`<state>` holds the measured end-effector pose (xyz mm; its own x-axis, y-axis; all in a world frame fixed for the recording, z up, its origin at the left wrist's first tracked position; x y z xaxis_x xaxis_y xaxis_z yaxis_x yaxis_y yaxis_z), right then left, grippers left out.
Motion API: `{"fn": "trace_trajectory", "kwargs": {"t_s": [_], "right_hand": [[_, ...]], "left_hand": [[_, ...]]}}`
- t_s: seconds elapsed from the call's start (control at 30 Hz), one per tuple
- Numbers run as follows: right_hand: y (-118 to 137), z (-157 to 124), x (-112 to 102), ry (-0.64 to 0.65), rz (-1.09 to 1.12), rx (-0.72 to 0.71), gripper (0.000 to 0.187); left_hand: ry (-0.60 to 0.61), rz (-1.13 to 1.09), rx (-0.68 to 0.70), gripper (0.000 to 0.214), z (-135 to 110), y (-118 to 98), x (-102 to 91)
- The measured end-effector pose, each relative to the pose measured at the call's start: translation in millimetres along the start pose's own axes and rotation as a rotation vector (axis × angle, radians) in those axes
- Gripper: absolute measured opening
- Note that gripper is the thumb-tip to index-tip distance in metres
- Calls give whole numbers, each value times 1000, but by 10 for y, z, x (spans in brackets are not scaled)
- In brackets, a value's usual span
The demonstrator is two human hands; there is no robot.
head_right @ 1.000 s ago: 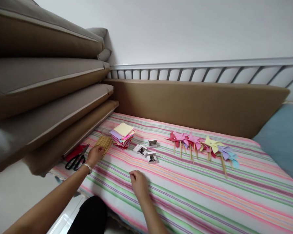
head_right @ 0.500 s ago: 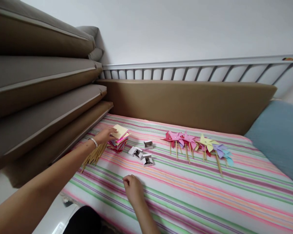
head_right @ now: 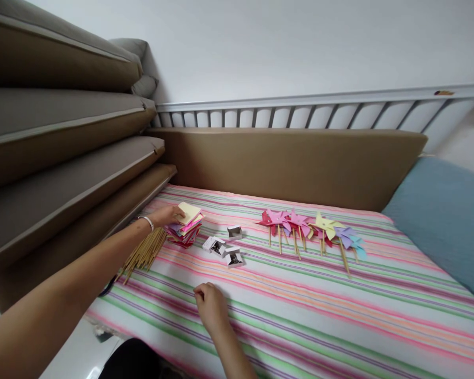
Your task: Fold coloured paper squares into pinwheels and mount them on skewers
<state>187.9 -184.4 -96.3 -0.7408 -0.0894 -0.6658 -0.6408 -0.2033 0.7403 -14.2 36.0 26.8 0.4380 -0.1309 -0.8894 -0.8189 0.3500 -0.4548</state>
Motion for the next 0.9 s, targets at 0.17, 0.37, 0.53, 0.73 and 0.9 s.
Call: {"fn": "trace_trajectory", "kwargs": {"t_s": [0.17,0.37,0.53,0.73,0.9], "right_hand": [[-2,-8,9,-5,-6,-4,20],[1,-6,0,1,-5,14,19],[3,5,-7,-5,-3,11,20],[12,4,-12,-8,-11,4,19],[21,-5,-12,-3,2,8,19]], "left_hand": [[64,-10,-19,35,-6,27,-25],[84,-91,-34,42,11,114,-23],[79,-135,-49,40,57,202,-3],[46,-128,-66,24,54,188,8],[-35,-76,-39,18,-72,76,2]]}}
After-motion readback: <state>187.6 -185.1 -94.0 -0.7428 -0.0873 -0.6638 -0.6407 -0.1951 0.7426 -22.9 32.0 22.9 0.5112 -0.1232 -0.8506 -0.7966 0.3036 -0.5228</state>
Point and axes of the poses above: each hand's wrist, its own z-axis towards the middle knuckle, its own x-axis out of the palm, y = z × x, the point moved 1 cm from there along z, towards the middle knuckle, and after that the axes turned 7 degrees about -x, right-handed, at the moved point
